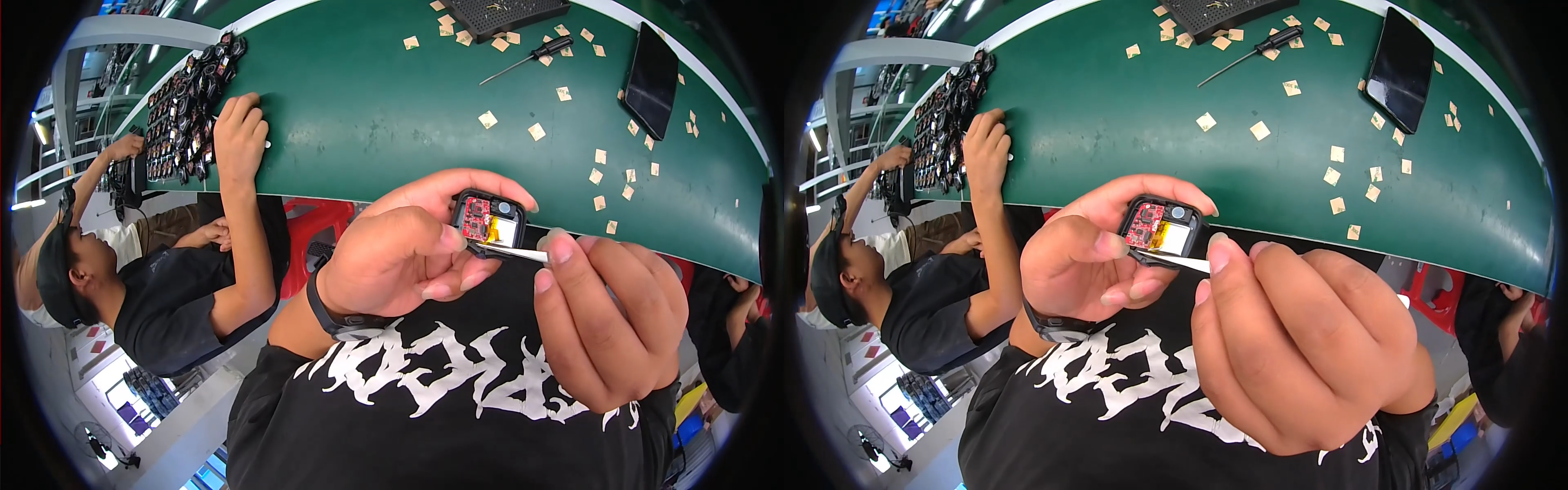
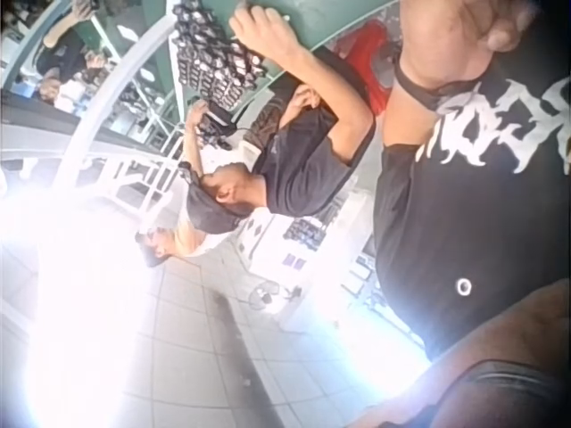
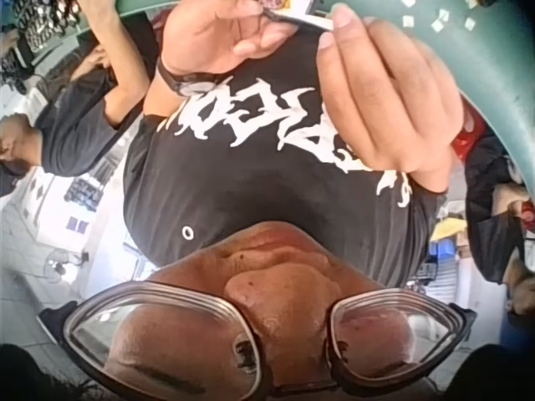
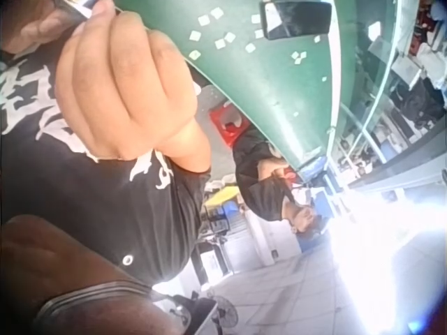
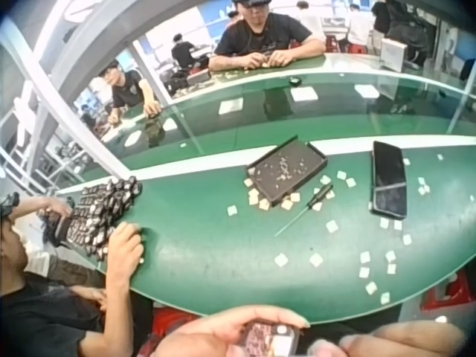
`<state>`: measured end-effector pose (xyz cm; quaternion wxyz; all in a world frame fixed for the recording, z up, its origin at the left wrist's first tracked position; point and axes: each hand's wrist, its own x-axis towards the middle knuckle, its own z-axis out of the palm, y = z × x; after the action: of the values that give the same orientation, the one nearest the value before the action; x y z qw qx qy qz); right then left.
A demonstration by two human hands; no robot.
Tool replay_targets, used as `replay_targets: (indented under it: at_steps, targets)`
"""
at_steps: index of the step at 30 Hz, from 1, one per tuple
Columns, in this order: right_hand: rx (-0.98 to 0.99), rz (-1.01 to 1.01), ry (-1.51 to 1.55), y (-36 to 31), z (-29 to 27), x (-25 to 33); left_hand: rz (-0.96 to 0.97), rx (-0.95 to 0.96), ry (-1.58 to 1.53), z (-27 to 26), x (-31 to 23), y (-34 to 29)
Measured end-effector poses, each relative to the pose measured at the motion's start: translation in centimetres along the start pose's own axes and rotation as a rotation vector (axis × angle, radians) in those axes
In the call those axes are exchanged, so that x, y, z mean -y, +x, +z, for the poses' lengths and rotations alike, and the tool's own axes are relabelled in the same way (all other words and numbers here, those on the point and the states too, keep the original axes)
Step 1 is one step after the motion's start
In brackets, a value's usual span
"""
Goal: Assemble internal components and wiring of smartwatches or similar small electronic devices using tweezers and hands.
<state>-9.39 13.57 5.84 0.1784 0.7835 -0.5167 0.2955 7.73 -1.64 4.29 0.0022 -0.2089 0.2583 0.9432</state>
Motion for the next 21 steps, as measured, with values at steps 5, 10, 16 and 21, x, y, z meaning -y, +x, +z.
replay_targets:
  at_steps: [5,10,16,21]
  targets:
    - [-0.041,0.003,-0.009,0.2,0.4,0.0,-0.006,-0.006,-0.010,-0.2,0.1,0.1]
    - [-0.032,0.007,-0.012,0.3,0.4,0.1,-0.027,-0.036,-0.007,-0.1,0.2,0.1]
    - [-0.009,0.011,0.009,0.2,0.1,0.2,-0.029,0.044,-0.022,-0.5,0.0,-0.1]
    - [-0.004,0.131,0.170,-0.2,-0.7,-0.3,-0.014,0.044,0.028,-0.9,0.1,-0.3]
